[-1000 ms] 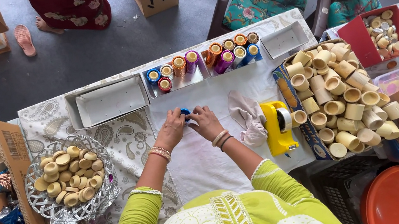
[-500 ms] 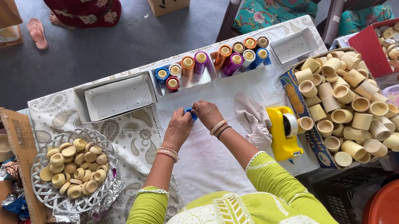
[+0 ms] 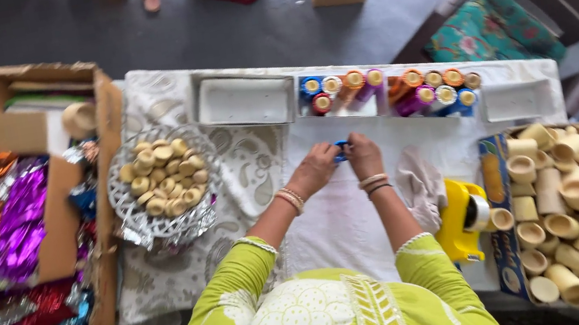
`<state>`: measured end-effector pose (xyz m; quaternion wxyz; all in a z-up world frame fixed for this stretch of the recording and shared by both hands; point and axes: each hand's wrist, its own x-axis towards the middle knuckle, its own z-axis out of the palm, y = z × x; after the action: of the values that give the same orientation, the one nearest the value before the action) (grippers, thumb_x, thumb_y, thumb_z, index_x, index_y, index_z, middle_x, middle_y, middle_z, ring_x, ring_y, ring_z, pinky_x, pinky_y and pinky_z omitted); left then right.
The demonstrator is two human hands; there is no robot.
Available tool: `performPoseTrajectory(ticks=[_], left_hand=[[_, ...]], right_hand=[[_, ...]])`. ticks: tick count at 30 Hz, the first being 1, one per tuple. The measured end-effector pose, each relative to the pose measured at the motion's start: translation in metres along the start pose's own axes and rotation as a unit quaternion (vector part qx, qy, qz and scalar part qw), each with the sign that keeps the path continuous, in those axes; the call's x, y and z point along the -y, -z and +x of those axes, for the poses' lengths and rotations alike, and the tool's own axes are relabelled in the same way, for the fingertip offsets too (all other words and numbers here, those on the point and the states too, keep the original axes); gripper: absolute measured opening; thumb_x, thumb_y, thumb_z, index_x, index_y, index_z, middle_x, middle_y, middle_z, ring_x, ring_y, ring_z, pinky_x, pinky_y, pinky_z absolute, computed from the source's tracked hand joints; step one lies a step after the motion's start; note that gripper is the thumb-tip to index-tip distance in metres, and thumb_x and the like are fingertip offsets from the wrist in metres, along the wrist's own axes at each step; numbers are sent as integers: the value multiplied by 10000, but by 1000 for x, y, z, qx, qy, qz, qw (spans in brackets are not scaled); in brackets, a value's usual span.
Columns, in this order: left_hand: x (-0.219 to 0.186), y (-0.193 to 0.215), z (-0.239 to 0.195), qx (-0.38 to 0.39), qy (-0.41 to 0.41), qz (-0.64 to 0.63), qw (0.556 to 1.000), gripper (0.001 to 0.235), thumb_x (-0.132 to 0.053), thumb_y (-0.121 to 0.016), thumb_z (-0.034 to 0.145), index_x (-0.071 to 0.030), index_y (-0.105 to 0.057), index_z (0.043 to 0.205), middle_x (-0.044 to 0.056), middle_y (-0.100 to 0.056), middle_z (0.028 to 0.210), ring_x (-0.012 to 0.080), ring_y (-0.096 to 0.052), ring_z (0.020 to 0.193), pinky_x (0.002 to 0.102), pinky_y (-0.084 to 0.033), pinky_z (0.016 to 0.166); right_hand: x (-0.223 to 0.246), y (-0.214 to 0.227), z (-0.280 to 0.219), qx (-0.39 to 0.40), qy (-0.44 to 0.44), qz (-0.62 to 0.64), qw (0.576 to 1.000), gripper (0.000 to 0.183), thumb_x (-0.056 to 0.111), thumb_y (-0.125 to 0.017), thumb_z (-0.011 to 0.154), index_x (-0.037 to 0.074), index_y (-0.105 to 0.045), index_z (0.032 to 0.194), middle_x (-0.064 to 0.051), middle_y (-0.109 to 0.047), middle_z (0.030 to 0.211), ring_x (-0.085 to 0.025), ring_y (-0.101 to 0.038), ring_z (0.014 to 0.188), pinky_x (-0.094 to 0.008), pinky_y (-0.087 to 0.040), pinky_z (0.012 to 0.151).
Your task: The person wraps small beige cups with colorful metallic foil. They pick up a cup, select a foil sheet from a box, wrap the cup, and place the finished item into a tray. The person also wipes the table surface with a cloth during the process.
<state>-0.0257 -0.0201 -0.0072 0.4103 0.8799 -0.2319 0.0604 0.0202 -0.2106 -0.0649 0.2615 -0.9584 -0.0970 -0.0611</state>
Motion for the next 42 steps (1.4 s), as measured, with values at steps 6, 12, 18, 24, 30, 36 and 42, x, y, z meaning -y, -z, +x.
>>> performPoseTrajectory(ticks=[6,12,18,24,30,36,42], left_hand=[[-21,47,-45,-34,-1,-10,999,240,-46,-702,850,-16,-629,1076,164,-632,1081,355,-598,1082,429,-506,969],[74,87,-115,-192,100,143,966,80,34,-635,893,5,-702,925,155,-711,1027,297,-657,1023,370,-580,909],[137,163,-157,-229,277,184,915,309,-30,-711,845,-17,-612,1138,166,-605,1124,373,-588,1060,486,-502,929],[187,148,-175,-150,292,268,906,295,8,-638,910,-76,-630,1193,159,-598,1201,397,-555,1124,494,-479,965],[175,164,-172,-120,247,310,910,225,-31,-691,779,-53,-611,988,172,-612,1085,420,-574,1051,502,-501,917],[129,182,-149,-275,294,88,911,261,-65,-799,838,4,-571,945,162,-679,834,344,-677,725,443,-557,691],[74,114,-114,-87,325,-448,828,413,-24,-703,938,-10,-628,1344,137,-727,1105,205,-739,957,302,-648,869]], right_hand=[[17,29,3,9,-46,10,999,152,200,-740,888,71,-677,939,-162,-702,847,-362,-687,778,-480,-539,709],[24,53,-8,30,-98,69,992,239,303,-737,941,87,-717,1042,-127,-701,803,-309,-683,739,-440,-529,703],[-29,69,-75,-43,-125,-32,991,263,290,-722,950,121,-697,1151,-137,-656,1142,-348,-579,1113,-502,-464,963],[-89,73,-164,-37,-172,-199,964,660,291,-796,781,147,-556,1378,-255,-513,1379,-483,-429,1224,-618,-359,992],[-115,68,-197,-12,-226,-91,970,407,270,-724,891,113,-625,1253,-187,-646,1192,-403,-571,1156,-510,-443,1015],[-110,63,-200,-88,-223,-28,971,170,191,-676,958,31,-642,1000,-182,-648,974,-370,-606,931,-478,-476,838],[1,89,-162,-106,-263,204,937,155,170,-614,1045,25,-661,1075,-150,-667,837,-276,-624,707,-356,-495,657]])
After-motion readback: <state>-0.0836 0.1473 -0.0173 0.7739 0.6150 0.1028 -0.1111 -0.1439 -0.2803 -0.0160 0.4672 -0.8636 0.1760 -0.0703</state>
